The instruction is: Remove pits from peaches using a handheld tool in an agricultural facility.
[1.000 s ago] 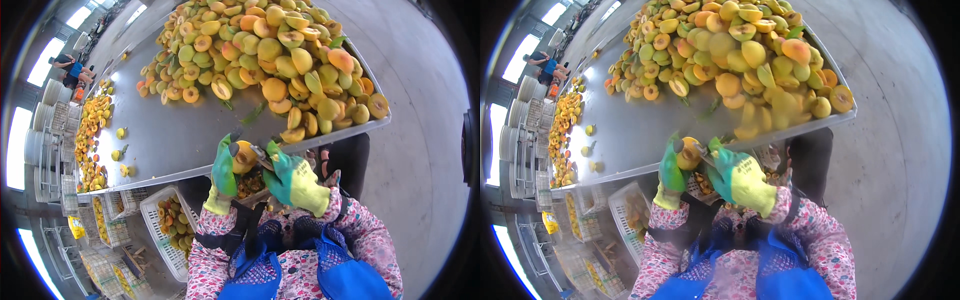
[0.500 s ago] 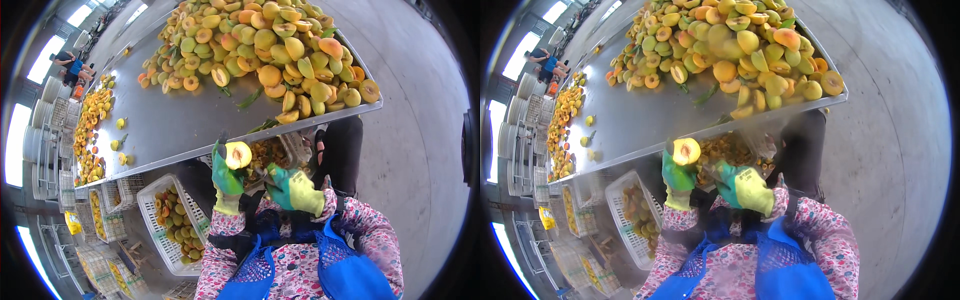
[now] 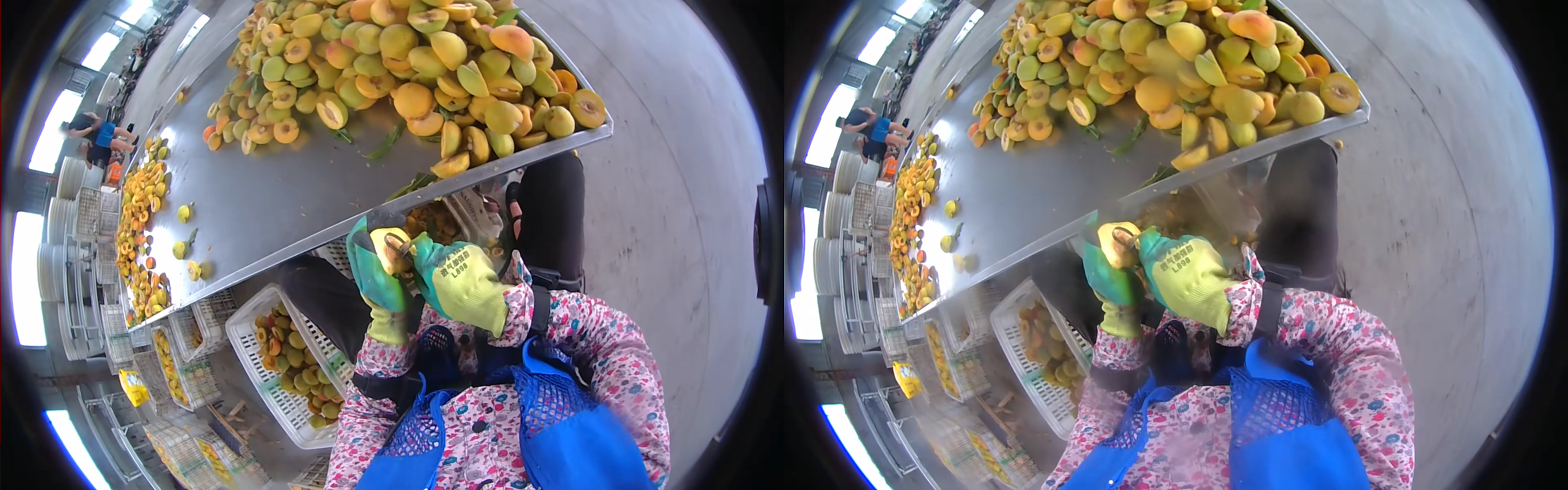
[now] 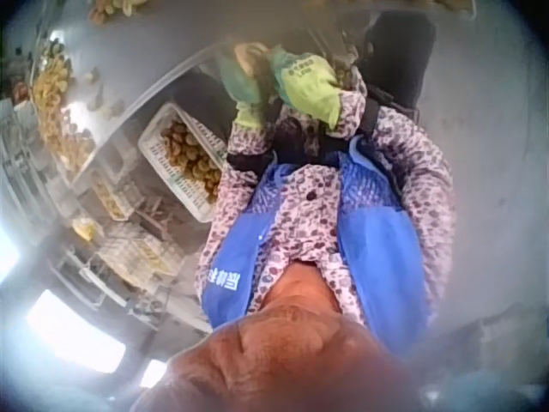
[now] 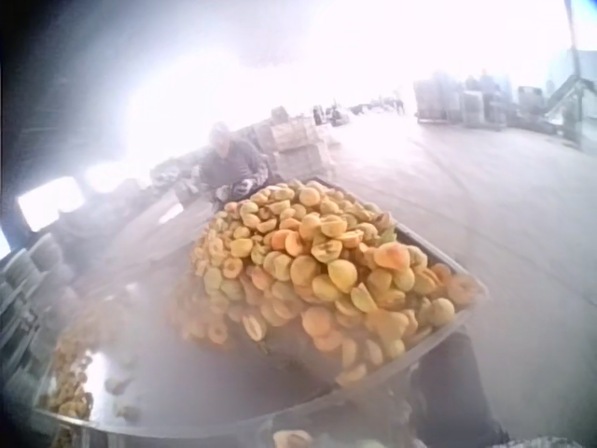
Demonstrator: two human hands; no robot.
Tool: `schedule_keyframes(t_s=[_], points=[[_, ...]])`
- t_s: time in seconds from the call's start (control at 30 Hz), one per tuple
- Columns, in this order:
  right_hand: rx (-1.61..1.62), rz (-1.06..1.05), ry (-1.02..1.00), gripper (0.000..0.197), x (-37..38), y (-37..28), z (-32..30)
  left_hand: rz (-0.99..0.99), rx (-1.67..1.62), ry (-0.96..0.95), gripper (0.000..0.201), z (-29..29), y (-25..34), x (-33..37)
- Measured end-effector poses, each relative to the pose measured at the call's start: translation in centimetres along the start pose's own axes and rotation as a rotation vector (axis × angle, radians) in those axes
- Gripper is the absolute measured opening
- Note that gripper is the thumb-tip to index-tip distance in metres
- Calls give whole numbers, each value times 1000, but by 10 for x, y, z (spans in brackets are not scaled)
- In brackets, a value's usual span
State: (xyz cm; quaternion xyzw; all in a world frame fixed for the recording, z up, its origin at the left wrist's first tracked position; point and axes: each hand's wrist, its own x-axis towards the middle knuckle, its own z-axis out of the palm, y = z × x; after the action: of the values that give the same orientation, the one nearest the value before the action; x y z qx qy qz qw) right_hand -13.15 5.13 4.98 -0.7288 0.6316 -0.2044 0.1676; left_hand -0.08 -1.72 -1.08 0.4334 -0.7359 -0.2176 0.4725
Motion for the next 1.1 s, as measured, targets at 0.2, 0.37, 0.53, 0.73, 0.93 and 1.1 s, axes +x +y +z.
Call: schedule_keyframes(t_s=[0.2, 0.37, 0.53, 0.73, 0.93, 1.1], points=[[-287, -36, -161, 30, -5, 6, 6, -143, 24, -106, 42, 0, 5, 0], [35, -120, 106, 27, -11, 16, 23, -88, 109, -123, 44, 3, -18, -12], [181, -61, 142, 29, -16, 13, 31, 128, 46, -9, 48, 9, -7, -3], [-236, -75, 21, 26, -17, 10, 19, -361, -403, -299, 39, 2, -5, 7], [-171, -62, -27, 19, -28, 16, 22, -642, -761, -371, 19, 2, -12, -3], [-83, -12, -69, 23, -31, 17, 17, -224, -216, -411, 22, 1, 20, 16]])
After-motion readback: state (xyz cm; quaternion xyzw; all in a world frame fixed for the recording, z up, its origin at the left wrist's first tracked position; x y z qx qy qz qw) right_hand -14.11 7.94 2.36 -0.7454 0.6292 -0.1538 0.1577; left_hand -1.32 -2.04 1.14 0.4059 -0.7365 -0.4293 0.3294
